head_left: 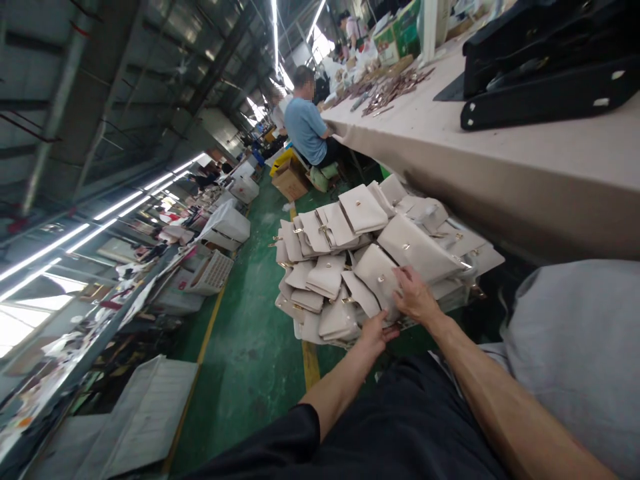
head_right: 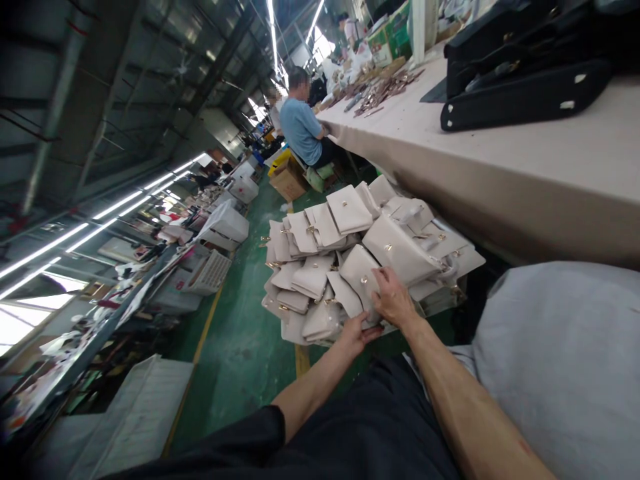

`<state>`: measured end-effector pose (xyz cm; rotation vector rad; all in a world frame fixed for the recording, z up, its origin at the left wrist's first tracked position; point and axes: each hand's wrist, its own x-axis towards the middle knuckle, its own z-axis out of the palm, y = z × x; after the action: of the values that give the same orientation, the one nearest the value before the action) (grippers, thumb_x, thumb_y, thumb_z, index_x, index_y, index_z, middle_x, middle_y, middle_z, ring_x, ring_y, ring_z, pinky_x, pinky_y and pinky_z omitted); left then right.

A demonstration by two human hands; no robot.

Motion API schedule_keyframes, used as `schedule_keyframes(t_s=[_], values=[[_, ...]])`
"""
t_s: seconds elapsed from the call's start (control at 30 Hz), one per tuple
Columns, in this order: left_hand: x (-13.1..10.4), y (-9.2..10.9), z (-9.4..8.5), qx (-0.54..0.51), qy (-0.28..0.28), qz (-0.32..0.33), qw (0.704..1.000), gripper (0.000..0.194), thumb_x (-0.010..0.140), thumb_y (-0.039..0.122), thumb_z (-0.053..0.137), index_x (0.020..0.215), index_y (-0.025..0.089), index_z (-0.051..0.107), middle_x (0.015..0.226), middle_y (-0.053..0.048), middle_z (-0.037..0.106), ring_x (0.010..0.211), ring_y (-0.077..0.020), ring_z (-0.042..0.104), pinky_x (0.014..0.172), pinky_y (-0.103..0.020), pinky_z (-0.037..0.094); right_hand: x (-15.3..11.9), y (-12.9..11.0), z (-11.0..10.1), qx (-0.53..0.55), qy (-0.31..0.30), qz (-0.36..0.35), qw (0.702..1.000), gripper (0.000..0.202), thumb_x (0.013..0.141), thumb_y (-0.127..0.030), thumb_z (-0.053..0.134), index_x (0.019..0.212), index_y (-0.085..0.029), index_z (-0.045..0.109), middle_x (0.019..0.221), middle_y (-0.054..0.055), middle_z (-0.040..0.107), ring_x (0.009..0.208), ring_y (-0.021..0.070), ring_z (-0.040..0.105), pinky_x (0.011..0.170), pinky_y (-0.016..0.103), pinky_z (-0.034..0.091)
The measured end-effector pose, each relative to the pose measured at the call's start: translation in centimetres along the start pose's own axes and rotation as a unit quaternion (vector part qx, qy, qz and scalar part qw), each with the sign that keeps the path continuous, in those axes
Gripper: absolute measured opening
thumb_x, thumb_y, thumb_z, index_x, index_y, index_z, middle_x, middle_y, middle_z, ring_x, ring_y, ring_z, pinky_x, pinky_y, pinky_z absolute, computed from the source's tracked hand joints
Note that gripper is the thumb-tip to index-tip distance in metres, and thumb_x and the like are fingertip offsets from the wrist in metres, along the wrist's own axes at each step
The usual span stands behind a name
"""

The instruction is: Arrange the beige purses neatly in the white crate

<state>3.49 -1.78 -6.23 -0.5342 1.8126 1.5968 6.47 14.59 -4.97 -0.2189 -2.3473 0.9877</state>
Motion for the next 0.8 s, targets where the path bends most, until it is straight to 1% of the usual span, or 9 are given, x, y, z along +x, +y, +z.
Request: schedule_keyframes(t_s=[0.07,0.13,0.3,0.4,0.5,0.57,0.6,0.7,0.8], values=[[0.8,0.5,0.6,-0.046,-0.015,0.013,0.999,0.051,0.085,0.031,0.073,0.132,0.018,0.056,0.099,-0.011,0.075,0.074,-0.0235,0.076,0.073,-0.037,0.064,0.1,-0.1,-0.4,-0.073,0.002,-0.012,0.997,0.058,0.083,-0.024,0.063,0.140,-0.015,0.054,0.133,0.021,0.056,0.120,0.0375,0.054,0.102,0.050,0.049],[1.1,0.9,0.8,-0.074,-0.029,0.019,0.997,0.052,0.085,0.029,0.071,0.133,0.016,0.056,0.101,-0.012,0.075,0.074,-0.0238,0.076,0.074,-0.038,0.065,0.2,-0.2,-0.6,-0.121,0.000,0.013,0.993,0.055,0.084,-0.030,0.067,0.135,-0.012,0.056,0.126,0.022,0.058,0.119,0.0402,0.052,0.101,0.053,0.047],[1.0,2.7,-0.1,-0.104,-0.071,0.048,0.991,0.045,0.094,0.038,0.060,0.130,0.010,0.062,0.107,-0.017,0.076,0.084,-0.0271,0.078,0.079,-0.041,0.065,0.3,-0.2,-0.5,-0.123,-0.022,0.063,0.990,0.067,0.085,-0.048,0.070,0.136,-0.008,0.053,0.117,0.022,0.059,0.111,0.0384,0.055,0.099,0.050,0.048],[1.4,4.8,-0.7,-0.101,-0.044,0.092,0.990,0.046,0.096,0.037,0.058,0.136,0.014,0.059,0.108,-0.015,0.077,0.084,-0.0269,0.078,0.075,-0.039,0.065,0.1,-0.1,-0.7,-0.072,-0.047,0.028,0.996,0.091,0.080,-0.051,0.076,0.152,-0.009,0.040,0.129,0.022,0.055,0.116,0.0371,0.055,0.100,0.048,0.049],[1.5,7.2,-1.1,-0.070,-0.026,0.125,0.989,0.042,0.094,0.031,0.060,0.132,0.013,0.060,0.097,-0.015,0.078,0.074,-0.0264,0.078,0.063,-0.033,0.062,0.1,-0.3,-1.1,-0.067,-0.061,-0.053,0.994,0.107,0.074,-0.039,0.083,0.163,-0.016,0.028,0.155,0.025,0.034,0.134,0.0408,0.045,0.106,0.051,0.046],[1.2,8.7,-1.0,-0.039,-0.039,0.138,0.989,0.035,0.092,0.031,0.063,0.120,0.009,0.065,0.086,-0.017,0.078,0.065,-0.0259,0.076,0.055,-0.030,0.059,0.3,-0.3,-1.3,-0.093,-0.038,-0.086,0.991,0.097,0.078,-0.029,0.079,0.162,-0.023,0.032,0.165,0.022,0.019,0.141,0.0421,0.038,0.108,0.054,0.044],[1.0,9.5,-0.9,-0.025,-0.050,0.144,0.988,0.033,0.091,0.032,0.065,0.114,0.008,0.067,0.082,-0.017,0.077,0.061,-0.0254,0.075,0.052,-0.029,0.057,0.5,-0.3,-1.3,-0.103,-0.018,-0.087,0.991,0.088,0.081,-0.026,0.075,0.160,-0.025,0.037,0.167,0.020,0.018,0.141,0.0414,0.038,0.108,0.054,0.044],[0.2,11.4,-0.6,0.001,-0.090,0.169,0.981,0.035,0.086,0.039,0.074,0.105,0.009,0.069,0.081,-0.017,0.077,0.061,-0.0242,0.075,0.053,-0.027,0.056,1.1,0.5,-1.4,-0.106,0.033,-0.034,0.993,0.065,0.088,-0.026,0.066,0.151,-0.022,0.051,0.158,0.019,0.035,0.130,0.0359,0.049,0.100,0.047,0.050],[0.1,12.4,-0.4,0.089,-0.126,0.265,0.952,0.046,0.083,0.047,0.077,0.113,0.013,0.069,0.102,-0.017,0.079,0.084,-0.0258,0.079,0.070,-0.030,0.062,1.7,1.4,-1.4,-0.072,0.090,0.067,0.991,0.046,0.092,-0.037,0.062,0.134,-0.019,0.064,0.137,0.016,0.055,0.105,0.0279,0.060,0.085,0.037,0.052]])
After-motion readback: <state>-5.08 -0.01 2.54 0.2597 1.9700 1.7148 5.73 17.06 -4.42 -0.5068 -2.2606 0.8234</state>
